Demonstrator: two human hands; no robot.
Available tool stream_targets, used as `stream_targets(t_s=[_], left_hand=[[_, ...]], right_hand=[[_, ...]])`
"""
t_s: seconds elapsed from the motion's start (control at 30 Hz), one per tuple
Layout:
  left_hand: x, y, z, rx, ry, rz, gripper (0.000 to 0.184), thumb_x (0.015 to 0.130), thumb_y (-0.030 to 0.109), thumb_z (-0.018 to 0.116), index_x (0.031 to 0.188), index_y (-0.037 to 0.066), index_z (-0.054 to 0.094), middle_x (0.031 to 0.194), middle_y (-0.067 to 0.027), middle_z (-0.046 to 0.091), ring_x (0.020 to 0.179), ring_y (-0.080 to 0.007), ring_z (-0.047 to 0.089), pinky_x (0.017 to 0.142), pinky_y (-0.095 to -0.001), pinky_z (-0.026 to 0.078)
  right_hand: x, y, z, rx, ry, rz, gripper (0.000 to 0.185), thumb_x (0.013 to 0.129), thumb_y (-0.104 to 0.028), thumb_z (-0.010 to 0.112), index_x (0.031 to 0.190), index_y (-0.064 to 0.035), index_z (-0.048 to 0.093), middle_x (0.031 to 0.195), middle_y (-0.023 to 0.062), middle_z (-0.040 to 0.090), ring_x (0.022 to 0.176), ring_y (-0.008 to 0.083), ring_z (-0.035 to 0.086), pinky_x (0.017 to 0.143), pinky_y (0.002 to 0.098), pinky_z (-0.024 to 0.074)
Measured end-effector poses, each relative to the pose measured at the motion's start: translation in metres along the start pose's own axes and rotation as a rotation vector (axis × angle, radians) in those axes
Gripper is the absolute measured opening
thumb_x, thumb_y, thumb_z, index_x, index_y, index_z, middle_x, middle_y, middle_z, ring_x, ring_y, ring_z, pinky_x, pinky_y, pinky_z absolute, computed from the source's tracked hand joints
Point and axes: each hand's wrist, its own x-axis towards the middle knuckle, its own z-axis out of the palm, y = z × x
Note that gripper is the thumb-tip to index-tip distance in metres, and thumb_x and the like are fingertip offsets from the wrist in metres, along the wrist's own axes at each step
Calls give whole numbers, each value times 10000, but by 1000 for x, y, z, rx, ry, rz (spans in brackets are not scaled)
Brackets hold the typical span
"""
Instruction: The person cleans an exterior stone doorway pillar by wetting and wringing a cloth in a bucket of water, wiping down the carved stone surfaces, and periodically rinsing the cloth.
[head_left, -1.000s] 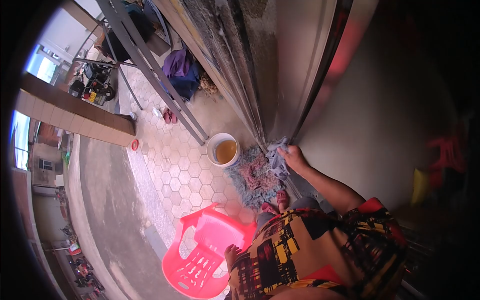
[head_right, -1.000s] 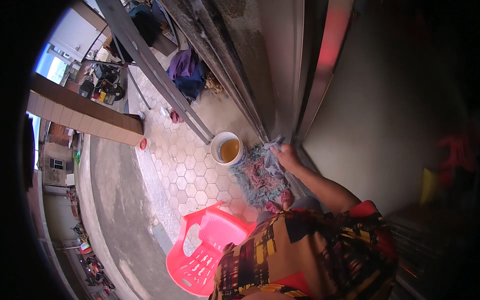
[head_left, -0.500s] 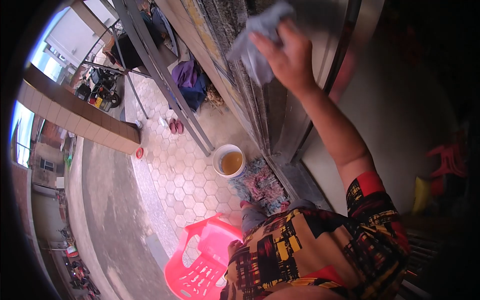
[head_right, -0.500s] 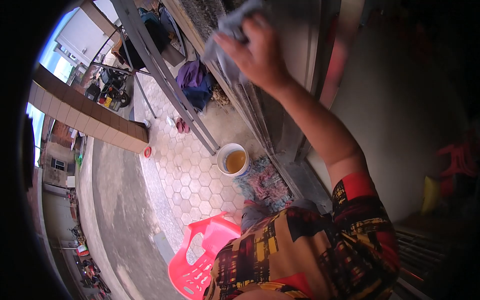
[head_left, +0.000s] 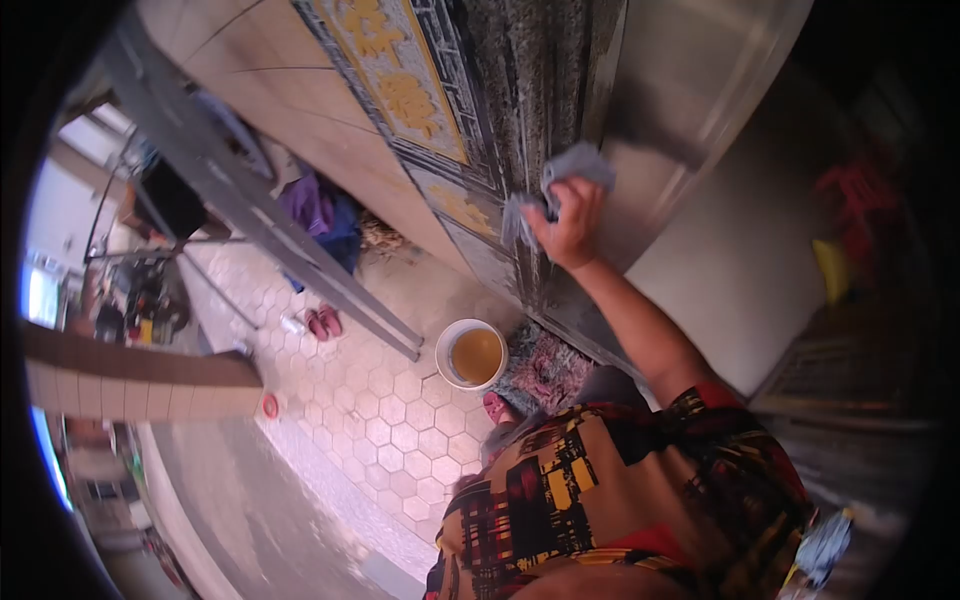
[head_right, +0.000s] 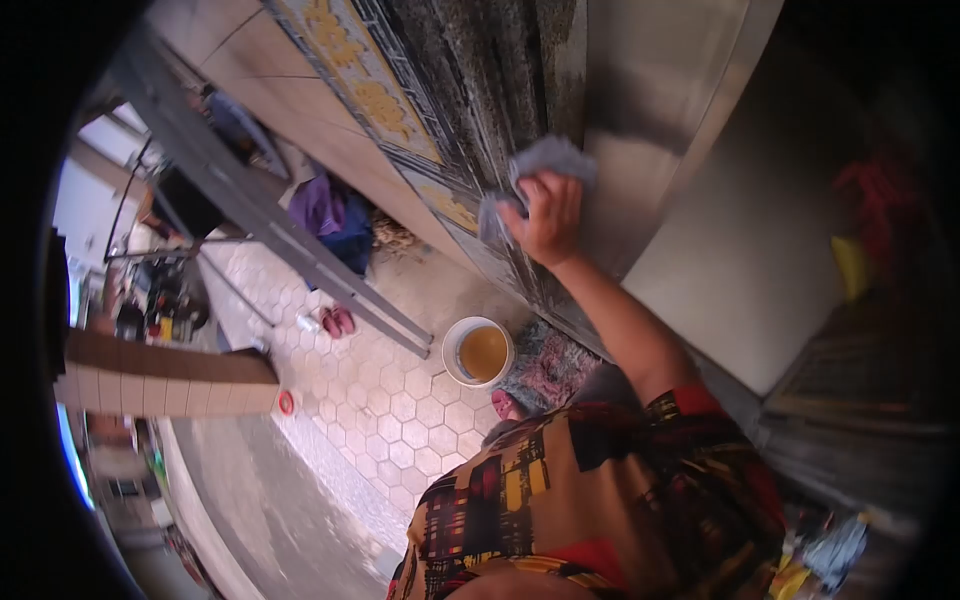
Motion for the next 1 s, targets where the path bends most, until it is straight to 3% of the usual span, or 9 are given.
stream_targets(t_s=[0.1, 0.13, 0.2, 0.3, 0.37, 0.5, 0.6, 0.73, 1.0], left_hand=[[59, 20, -125, 277, -72, 184, 217, 819, 122, 669, 1015, 61, 598, 842, -94, 643, 632, -214, 627, 533, -326, 505], [71, 23, -161, -174, -134, 31, 245, 816, 66, 641, 1052, 83, 578, 824, -65, 623, 598, -174, 614, 443, -310, 479], [45, 96, -196, -220, 180, 29, 280, 819, 66, 634, 1090, 46, 569, 812, -64, 635, 570, -159, 611, 439, -251, 459], [72, 128, -235, 70, 305, 124, 143, 869, 97, 544, 991, 55, 605, 756, -68, 605, 535, -165, 585, 417, -267, 428], [94, 129, -225, 38, 239, 165, 159, 866, 99, 568, 1009, 38, 602, 767, -74, 615, 547, -159, 597, 418, -255, 429], [131, 115, -154, 273, 68, 182, 285, 844, 190, 665, 1059, 10, 615, 856, -161, 682, 664, -222, 664, 588, -323, 526], [138, 105, -94, 591, 1, 335, 348, 813, 255, 680, 1076, 39, 607, 915, -186, 656, 893, -356, 637, 766, -443, 508], [121, 107, -31, 842, -34, 402, 394, 783, 222, 674, 1126, 62, 566, 1084, -234, 550, 986, -415, 567, 833, -493, 489], [183, 86, 30, 951, -80, 304, 599, 802, 257, 622, 1336, 69, 426, 1260, -195, 456, 1084, -395, 511, 878, -480, 481]], right_hand=[[-51, -21, 8, -41, -19, 182, 474, 719, -181, 794, 1066, -34, 506, 1018, 169, 525, 896, 354, 516, 822, 464, 424], [-50, -27, 9, -73, -31, 191, 474, 719, -181, 794, 1066, -34, 506, 1018, 169, 525, 896, 354, 516, 822, 464, 424], [-14, -53, -7, -33, 66, 196, 423, 698, -125, 785, 1031, -40, 538, 1029, 163, 528, 921, 362, 508, 802, 466, 429], [103, -72, -32, -196, 193, -146, 320, 696, -71, 804, 930, -8, 594, 933, 180, 563, 893, 340, 550, 700, 389, 484], [168, -78, -39, -389, 192, -284, 357, 804, -213, 740, 1043, 16, 607, 1035, 212, 569, 963, 344, 544, 796, 422, 466], [243, -92, -28, -311, 422, -424, 177, 753, -64, 718, 891, 11, 635, 831, 135, 569, 776, 294, 551, 672, 357, 476], [201, -41, -16, -354, 389, -531, 244, 792, -11, 659, 1035, 2, 647, 1024, 177, 622, 977, 312, 587, 818, 371, 492], [23, -38, 3, -482, 21, -314, 791, 863, -575, 540, 1389, 5, 428, 1414, 353, 270, 1267, 535, 293, 1003, 633, 268], [-93, 29, 17, -619, -50, -590, 579, 880, -344, 595, 1327, 6, 481, 1417, 294, 353, 1321, 429, 328, 1074, 539, 286]])
